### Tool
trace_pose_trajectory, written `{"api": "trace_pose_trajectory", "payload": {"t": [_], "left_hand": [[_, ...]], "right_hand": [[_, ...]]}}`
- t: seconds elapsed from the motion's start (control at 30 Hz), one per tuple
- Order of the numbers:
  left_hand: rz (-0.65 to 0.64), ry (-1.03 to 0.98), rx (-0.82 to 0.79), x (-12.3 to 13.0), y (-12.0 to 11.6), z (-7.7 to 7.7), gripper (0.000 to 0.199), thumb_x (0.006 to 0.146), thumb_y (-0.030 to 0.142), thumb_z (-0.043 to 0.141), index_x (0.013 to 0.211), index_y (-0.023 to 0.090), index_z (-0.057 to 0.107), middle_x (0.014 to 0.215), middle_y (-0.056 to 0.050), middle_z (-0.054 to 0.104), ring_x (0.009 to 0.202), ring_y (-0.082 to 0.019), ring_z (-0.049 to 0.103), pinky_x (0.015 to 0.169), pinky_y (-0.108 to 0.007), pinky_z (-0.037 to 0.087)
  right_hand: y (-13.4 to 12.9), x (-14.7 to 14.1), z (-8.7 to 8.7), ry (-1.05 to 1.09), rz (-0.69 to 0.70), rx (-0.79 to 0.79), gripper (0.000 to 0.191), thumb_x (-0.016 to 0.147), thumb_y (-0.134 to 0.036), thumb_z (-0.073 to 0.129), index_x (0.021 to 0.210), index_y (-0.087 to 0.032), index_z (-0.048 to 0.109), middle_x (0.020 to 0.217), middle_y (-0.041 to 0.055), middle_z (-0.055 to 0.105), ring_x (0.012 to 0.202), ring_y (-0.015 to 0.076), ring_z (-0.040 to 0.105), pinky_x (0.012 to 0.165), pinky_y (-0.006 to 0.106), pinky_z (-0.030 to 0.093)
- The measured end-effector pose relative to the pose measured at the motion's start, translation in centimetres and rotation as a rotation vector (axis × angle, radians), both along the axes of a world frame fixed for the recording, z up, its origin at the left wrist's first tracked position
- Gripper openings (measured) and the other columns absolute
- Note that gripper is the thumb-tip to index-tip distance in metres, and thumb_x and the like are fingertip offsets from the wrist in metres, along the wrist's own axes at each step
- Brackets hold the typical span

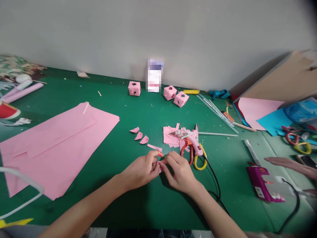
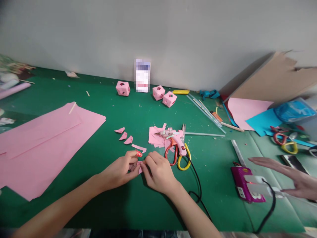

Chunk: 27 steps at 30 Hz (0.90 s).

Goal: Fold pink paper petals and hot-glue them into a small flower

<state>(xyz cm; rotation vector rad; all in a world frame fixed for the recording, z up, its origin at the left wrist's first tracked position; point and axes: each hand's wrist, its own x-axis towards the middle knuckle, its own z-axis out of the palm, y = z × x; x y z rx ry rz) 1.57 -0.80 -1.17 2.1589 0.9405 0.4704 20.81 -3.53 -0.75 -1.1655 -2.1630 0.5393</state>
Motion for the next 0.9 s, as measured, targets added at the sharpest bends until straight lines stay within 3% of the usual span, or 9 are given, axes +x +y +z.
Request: {"api": "trace_pose_trajectory", "payload": {"t": [0.13,0.37,0.53,0.7,0.9], "left_hand": [[0.010,-0.008,0.043,0.0,0.0,0.0,0.031,0.096,0.025,0.045,0.123,0.014,0.032,0.066,0.005,0.058,0.057,-0.014,0.058,0.053,-0.023,0.040],[0.091,-0.023,0.093,0.1,0.2,0.8,0.028,0.097,0.028,0.046,0.122,0.017,0.038,0.070,0.004,0.062,0.064,-0.014,0.062,0.060,-0.024,0.047],[0.166,-0.030,0.122,0.1,0.4,0.4,0.027,0.096,0.024,0.045,0.122,0.016,0.039,0.069,0.004,0.061,0.062,-0.014,0.061,0.058,-0.023,0.046],[0.291,-0.038,0.155,-0.2,1.3,-0.2,0.031,0.094,0.023,0.047,0.123,0.017,0.039,0.065,0.006,0.056,0.059,-0.013,0.061,0.057,-0.022,0.046],[0.456,-0.079,0.230,-0.8,2.8,0.7,0.034,0.091,0.021,0.051,0.123,0.018,0.040,0.067,0.007,0.057,0.059,-0.012,0.062,0.062,-0.022,0.049]], "right_hand": [[0.0,-0.1,0.0,0.019,-0.019,0.004,0.014,0.094,-0.014,0.047,0.082,-0.020,0.051,0.076,0.0052,0.055,0.073,0.0189,0.051,0.063,0.031,0.043],[0.2,-0.1,-0.1,0.080,-0.112,-0.004,0.013,0.094,-0.016,0.050,0.082,-0.020,0.054,0.077,0.0048,0.056,0.073,0.0183,0.053,0.064,0.031,0.045],[0.4,-0.2,-0.4,0.126,-0.176,-0.076,0.008,0.095,-0.026,0.057,0.099,-0.021,0.063,0.089,0.0060,0.067,0.085,0.0194,0.063,0.075,0.032,0.052],[0.5,-0.3,-0.4,0.165,-0.240,-0.104,0.025,0.097,-0.028,0.055,0.120,-0.022,0.061,0.110,0.0091,0.069,0.099,0.0205,0.066,0.084,0.034,0.054],[0.3,-0.3,-0.3,0.209,-0.211,-0.099,0.021,0.097,-0.022,0.050,0.115,-0.022,0.062,0.104,0.0078,0.069,0.097,0.0193,0.066,0.084,0.032,0.055]]}}
